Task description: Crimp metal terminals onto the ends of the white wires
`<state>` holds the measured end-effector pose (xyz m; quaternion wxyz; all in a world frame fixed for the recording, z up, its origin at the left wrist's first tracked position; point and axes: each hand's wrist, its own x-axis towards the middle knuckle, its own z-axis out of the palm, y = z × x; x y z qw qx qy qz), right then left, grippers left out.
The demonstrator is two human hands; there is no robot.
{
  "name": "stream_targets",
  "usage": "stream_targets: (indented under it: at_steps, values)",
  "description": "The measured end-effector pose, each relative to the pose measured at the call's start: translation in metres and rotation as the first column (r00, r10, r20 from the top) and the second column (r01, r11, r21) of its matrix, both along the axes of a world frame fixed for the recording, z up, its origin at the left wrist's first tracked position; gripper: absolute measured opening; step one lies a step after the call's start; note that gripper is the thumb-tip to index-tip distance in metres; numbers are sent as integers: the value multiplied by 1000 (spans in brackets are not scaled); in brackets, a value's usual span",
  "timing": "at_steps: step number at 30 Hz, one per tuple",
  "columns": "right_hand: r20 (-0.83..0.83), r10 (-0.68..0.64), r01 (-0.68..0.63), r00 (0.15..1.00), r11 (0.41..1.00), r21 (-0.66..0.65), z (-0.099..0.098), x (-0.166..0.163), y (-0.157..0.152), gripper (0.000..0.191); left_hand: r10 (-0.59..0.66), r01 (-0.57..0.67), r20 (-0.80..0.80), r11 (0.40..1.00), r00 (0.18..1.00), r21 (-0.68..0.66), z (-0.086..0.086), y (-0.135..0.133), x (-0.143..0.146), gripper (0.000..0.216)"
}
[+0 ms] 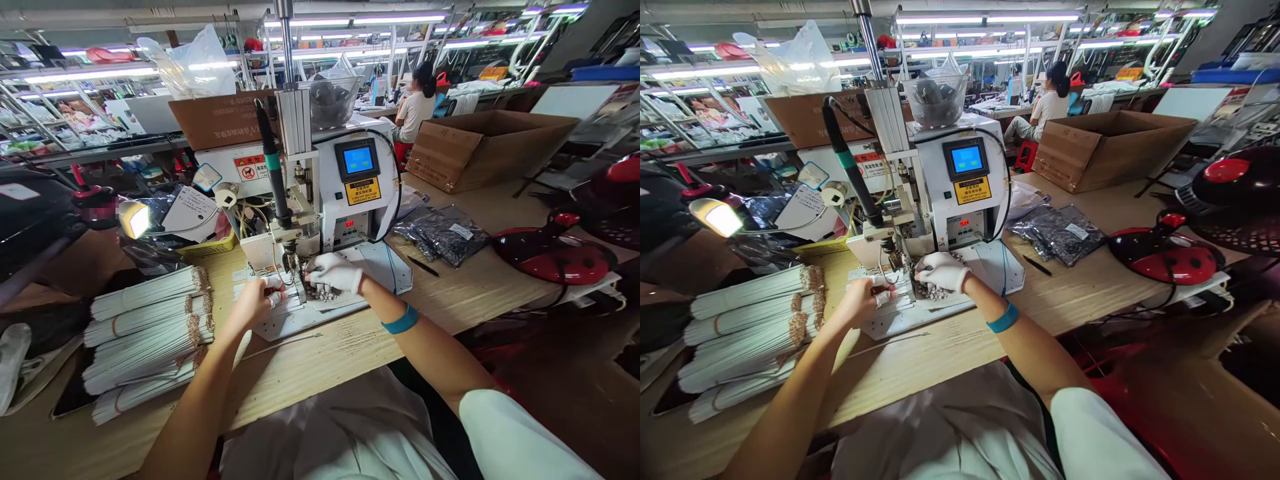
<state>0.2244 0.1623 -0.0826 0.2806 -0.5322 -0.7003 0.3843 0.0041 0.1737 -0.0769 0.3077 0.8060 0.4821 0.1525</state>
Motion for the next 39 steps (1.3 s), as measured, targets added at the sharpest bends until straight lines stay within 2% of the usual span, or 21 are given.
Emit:
stream_targets:
  at_steps: [2,3,7,11,15,20,26,34,39]
  values:
    - [-169,-36,9,985,987,-158,-4,2,1,19,-8,8,1,1000,1000,-16,0,1,1,21]
    - [-232,-61,16,971,981,-192,-5,2,2,21,-17,17,-7,1000,1000,-20,0,2,1,21]
    - [-384,-109,39,917,982,-186,-1,3,3,25,-73,73,-48,997,996,4,-4,4,3,22]
    - [-477,-156,26,865,963,-268,8,2,-1,27,-77,77,-49,997,996,6,-6,6,1,20]
    - [-510,-191,40,839,956,-292,10,-1,-3,31,-61,65,66,996,996,-61,0,6,-3,14]
    - [-580,-161,4,798,965,-263,5,-5,-1,33,-35,71,217,985,976,-160,2,7,-4,20]
    - [-515,-160,3,842,956,-293,3,-13,-3,23,-6,92,319,963,948,-255,2,7,4,19]
    - [-538,-121,-111,835,918,-380,1,-15,-5,15,-23,121,346,957,938,-264,2,5,8,18]
    - [-560,-125,-132,819,908,-397,-5,-14,-1,18,-11,104,320,955,947,-276,1,8,9,17]
